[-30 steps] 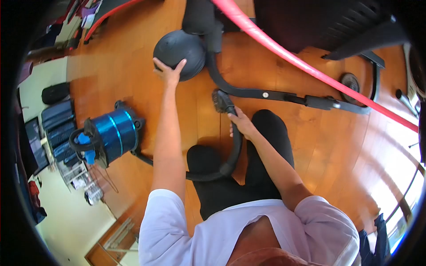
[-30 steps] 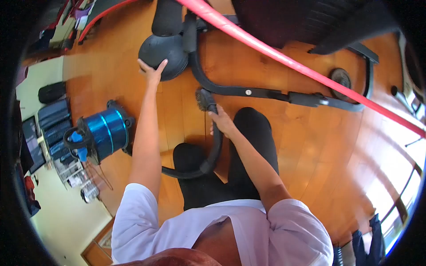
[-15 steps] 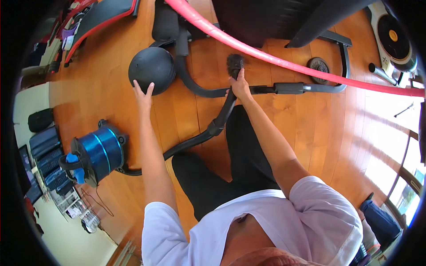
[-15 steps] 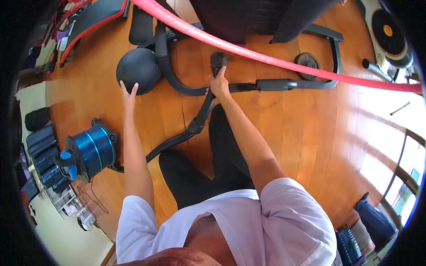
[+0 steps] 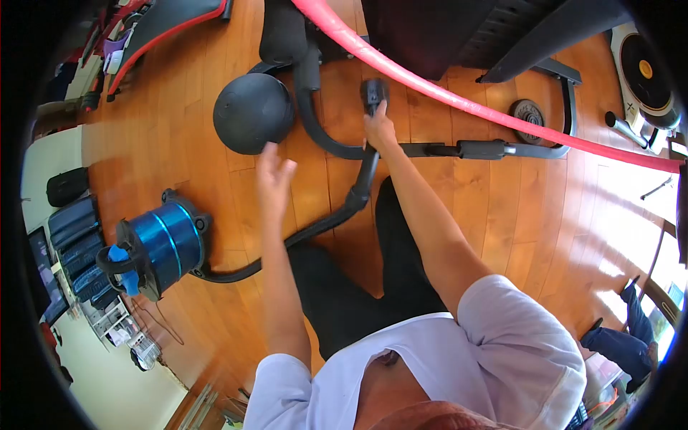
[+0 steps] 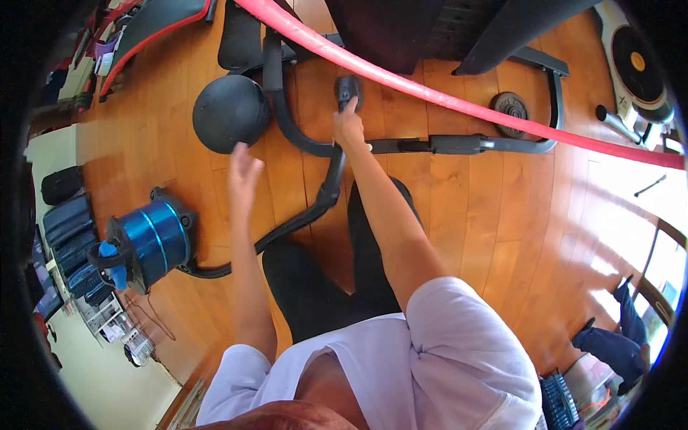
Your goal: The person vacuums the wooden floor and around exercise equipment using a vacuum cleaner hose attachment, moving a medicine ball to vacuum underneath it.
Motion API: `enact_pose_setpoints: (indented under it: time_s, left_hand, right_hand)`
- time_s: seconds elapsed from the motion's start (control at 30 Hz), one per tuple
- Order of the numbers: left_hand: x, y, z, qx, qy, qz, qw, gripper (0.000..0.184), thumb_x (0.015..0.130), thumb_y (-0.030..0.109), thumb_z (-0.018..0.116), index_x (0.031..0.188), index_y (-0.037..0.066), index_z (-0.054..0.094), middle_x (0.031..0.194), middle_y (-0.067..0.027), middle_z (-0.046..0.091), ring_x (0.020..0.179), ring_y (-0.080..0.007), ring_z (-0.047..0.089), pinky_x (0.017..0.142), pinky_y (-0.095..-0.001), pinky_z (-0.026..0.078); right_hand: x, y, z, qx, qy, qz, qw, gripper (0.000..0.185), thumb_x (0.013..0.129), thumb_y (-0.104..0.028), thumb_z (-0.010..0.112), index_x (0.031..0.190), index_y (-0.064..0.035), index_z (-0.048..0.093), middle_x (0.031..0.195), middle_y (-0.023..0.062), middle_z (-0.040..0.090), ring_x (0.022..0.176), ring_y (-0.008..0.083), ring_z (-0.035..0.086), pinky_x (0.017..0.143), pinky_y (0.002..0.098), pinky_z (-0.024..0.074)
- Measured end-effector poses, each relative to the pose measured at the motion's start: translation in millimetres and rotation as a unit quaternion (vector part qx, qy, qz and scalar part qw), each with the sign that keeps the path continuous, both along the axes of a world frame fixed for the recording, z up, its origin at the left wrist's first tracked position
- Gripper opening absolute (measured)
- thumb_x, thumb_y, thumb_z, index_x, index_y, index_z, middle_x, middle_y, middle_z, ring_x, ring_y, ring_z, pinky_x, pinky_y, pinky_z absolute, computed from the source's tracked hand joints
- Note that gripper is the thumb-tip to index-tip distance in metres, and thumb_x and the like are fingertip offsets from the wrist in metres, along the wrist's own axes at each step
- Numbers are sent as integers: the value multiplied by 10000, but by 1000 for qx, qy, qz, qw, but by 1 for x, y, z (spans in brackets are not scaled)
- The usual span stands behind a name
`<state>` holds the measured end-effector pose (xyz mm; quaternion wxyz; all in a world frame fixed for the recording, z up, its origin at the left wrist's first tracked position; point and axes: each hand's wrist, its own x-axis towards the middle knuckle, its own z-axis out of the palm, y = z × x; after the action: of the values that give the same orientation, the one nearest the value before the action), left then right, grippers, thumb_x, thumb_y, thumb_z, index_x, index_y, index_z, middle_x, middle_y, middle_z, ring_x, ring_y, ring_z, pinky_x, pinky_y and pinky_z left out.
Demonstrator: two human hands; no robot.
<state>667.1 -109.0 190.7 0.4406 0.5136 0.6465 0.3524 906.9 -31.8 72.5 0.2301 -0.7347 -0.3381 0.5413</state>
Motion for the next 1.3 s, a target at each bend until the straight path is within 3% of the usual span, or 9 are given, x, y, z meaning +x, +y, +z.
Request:
enact_pose_setpoints:
  time_s: [0.2,0.33,0.43,0.53,0.63,0.77,1.07,1.2,1.3]
  left_hand:
    - [108,-53,-47,-80,80,-230,966,762,852,229,715,1461,7,314,1367,-249,502,1285,-339,495,1037,-395,408]
    - [135,-19,-82,-31,109,-133,985,619,829,196,691,1345,41,386,986,-224,657,899,-400,652,742,-465,486]
    - [138,-18,-73,-160,207,-180,948,555,827,239,682,1281,61,417,925,-242,653,861,-431,643,722,-489,491]
    - [133,-67,-73,-144,243,-216,934,531,790,217,649,1255,82,429,893,-252,660,837,-448,638,718,-532,491]
    - [143,-83,-65,-121,257,-233,930,568,757,184,638,1273,82,422,891,-263,659,827,-457,637,726,-541,493]
    - [129,-38,-113,-94,177,-252,947,626,734,164,627,1314,86,406,889,-272,656,840,-457,638,739,-536,501]
    - [156,-50,-72,-153,264,-362,881,698,711,191,652,1365,103,427,933,-248,677,903,-414,652,790,-507,518]
    - [153,-15,-82,-175,235,-369,882,688,714,184,654,1364,104,443,946,-247,678,912,-417,650,800,-516,513]
    - [165,16,-71,-92,274,-355,889,675,717,180,653,1355,86,451,943,-249,678,911,-419,648,803,-519,509]
  right_hand:
    - [1,-12,6,-53,21,-7,998,837,933,-323,553,1523,-57,23,1110,349,612,990,448,648,859,511,519]
    - [-15,19,-31,55,-132,-2,990,772,923,-289,536,1493,-40,79,941,312,652,764,405,687,707,486,559]
    - [3,7,-12,6,-5,-1,1000,819,924,-303,549,1506,-32,40,1104,371,601,1002,466,638,857,508,519]
    - [21,-47,44,-30,47,-13,998,791,928,-275,542,1477,36,66,1038,373,614,937,481,643,824,505,525]
    - [18,-80,-7,22,-98,20,995,757,939,-255,532,1445,61,67,964,364,627,864,474,658,778,501,536]
    - [26,-37,-5,42,-50,-70,995,637,940,-239,545,1355,54,161,903,347,632,814,456,668,738,499,543]
    - [57,-94,-23,98,29,-236,966,598,913,-182,571,1314,4,169,875,272,606,605,338,646,534,449,530]
    - [69,-63,29,5,91,-229,969,757,908,-215,567,1418,43,71,1016,353,606,930,458,638,781,494,506]
    - [73,-25,-23,23,44,-210,976,784,917,-256,537,1450,43,46,1007,366,612,914,479,636,778,496,513]
